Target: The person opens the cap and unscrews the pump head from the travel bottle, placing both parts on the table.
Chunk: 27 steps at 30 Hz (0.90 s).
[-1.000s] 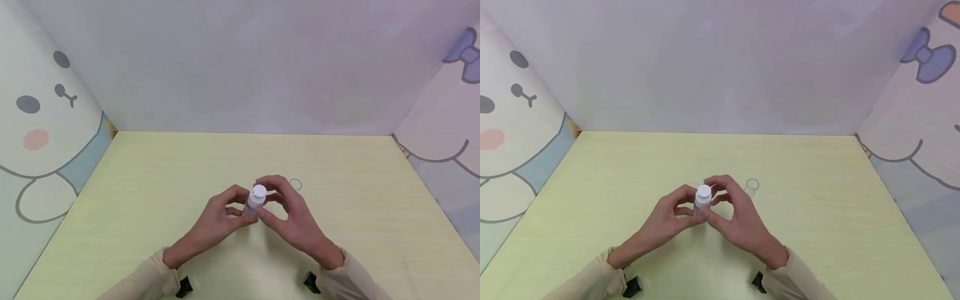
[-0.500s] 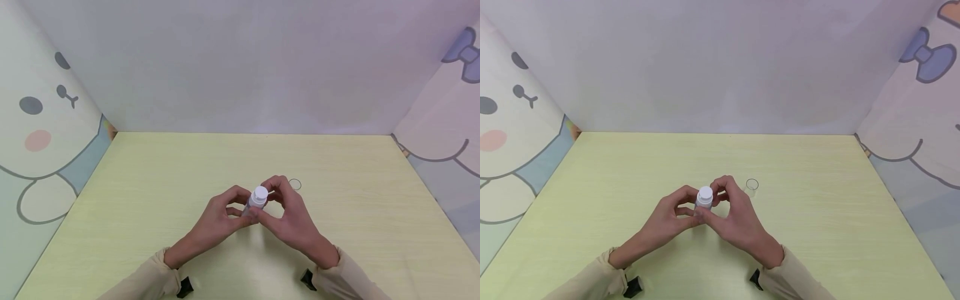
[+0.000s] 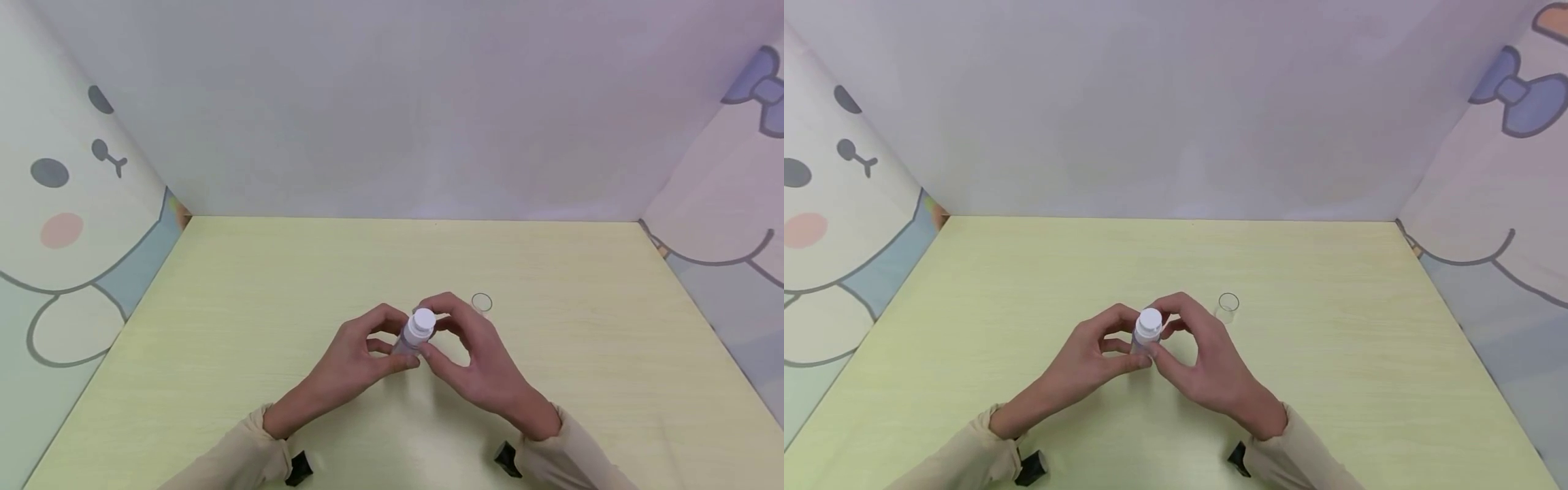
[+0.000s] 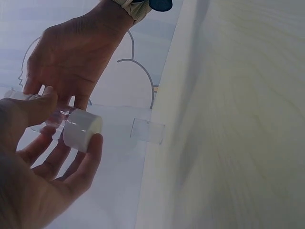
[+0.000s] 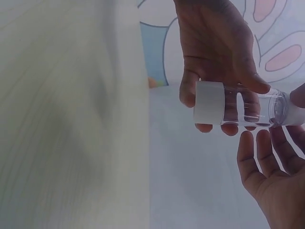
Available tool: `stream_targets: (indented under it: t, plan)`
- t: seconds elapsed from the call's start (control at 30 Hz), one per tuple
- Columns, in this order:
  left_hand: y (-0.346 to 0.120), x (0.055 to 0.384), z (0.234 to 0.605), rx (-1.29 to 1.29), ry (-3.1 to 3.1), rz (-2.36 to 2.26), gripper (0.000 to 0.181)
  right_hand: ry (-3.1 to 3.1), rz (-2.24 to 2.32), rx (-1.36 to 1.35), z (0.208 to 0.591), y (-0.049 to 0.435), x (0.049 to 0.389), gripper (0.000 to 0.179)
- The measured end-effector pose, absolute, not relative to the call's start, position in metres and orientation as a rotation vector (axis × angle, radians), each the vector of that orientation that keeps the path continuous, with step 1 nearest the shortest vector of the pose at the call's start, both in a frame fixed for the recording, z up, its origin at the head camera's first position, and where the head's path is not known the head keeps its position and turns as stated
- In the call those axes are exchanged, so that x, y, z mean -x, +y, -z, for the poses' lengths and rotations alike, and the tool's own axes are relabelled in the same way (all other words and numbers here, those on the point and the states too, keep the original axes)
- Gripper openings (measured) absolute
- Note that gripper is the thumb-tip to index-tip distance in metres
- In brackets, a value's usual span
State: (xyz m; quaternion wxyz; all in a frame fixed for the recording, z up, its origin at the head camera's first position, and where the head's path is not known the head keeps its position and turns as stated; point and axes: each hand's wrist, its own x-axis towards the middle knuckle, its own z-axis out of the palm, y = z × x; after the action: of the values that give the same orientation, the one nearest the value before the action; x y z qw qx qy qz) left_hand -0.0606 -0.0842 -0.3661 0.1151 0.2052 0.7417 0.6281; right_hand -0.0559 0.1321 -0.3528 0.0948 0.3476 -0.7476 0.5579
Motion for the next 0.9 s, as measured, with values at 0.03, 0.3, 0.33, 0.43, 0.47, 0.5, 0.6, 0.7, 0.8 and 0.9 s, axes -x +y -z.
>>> stream_targets:
  t: [0.03,0.3,0.33,0.43,0.47,0.5,0.6,0.7,0.8,0.9]
  plan:
    - [-0.0842,0.0607,0.3663,-0.603,2.173,-1.84,0.042,-2.218,-1.651,-1.037,0.3526,0.1325,0.0559,0.04]
    - [-0.0837,0.0611,0.3648,-0.609,2.182,-1.829,0.043,-2.251,-1.646,-1.035,0.3521,0.1345,0.0557,0.051]
    - [-0.0835,0.0612,0.3643,-0.613,2.188,-1.826,0.042,-2.262,-1.649,-1.016,0.3519,0.1342,0.0554,0.054]
    - [-0.083,0.0616,0.3627,-0.633,2.204,-1.815,0.042,-2.296,-1.692,-0.922,0.3516,0.133,0.054,0.063]
    - [-0.0827,0.0618,0.3622,-0.638,2.207,-1.813,0.041,-2.299,-1.714,-0.891,0.3514,0.1325,0.0536,0.064]
    - [-0.0824,0.062,0.3618,-0.643,2.209,-1.812,0.041,-2.303,-1.734,-0.859,0.3511,0.1319,0.0532,0.064]
    - [-0.0814,0.0625,0.3611,-0.643,2.197,-1.811,0.038,-2.287,-1.775,-0.796,0.3506,0.1302,0.0534,0.059]
    - [-0.0804,0.0629,0.3604,-0.639,2.196,-1.807,0.037,-2.275,-1.786,-0.757,0.3501,0.1294,0.0541,0.053]
    - [-0.0795,0.0633,0.3589,-0.631,2.204,-1.803,0.038,-2.271,-1.806,-0.742,0.3486,0.1294,0.0543,0.049]
    - [-0.0789,0.0633,0.3569,-0.622,2.201,-1.808,0.038,-2.269,-1.821,-0.759,0.3467,0.1299,0.0543,0.047]
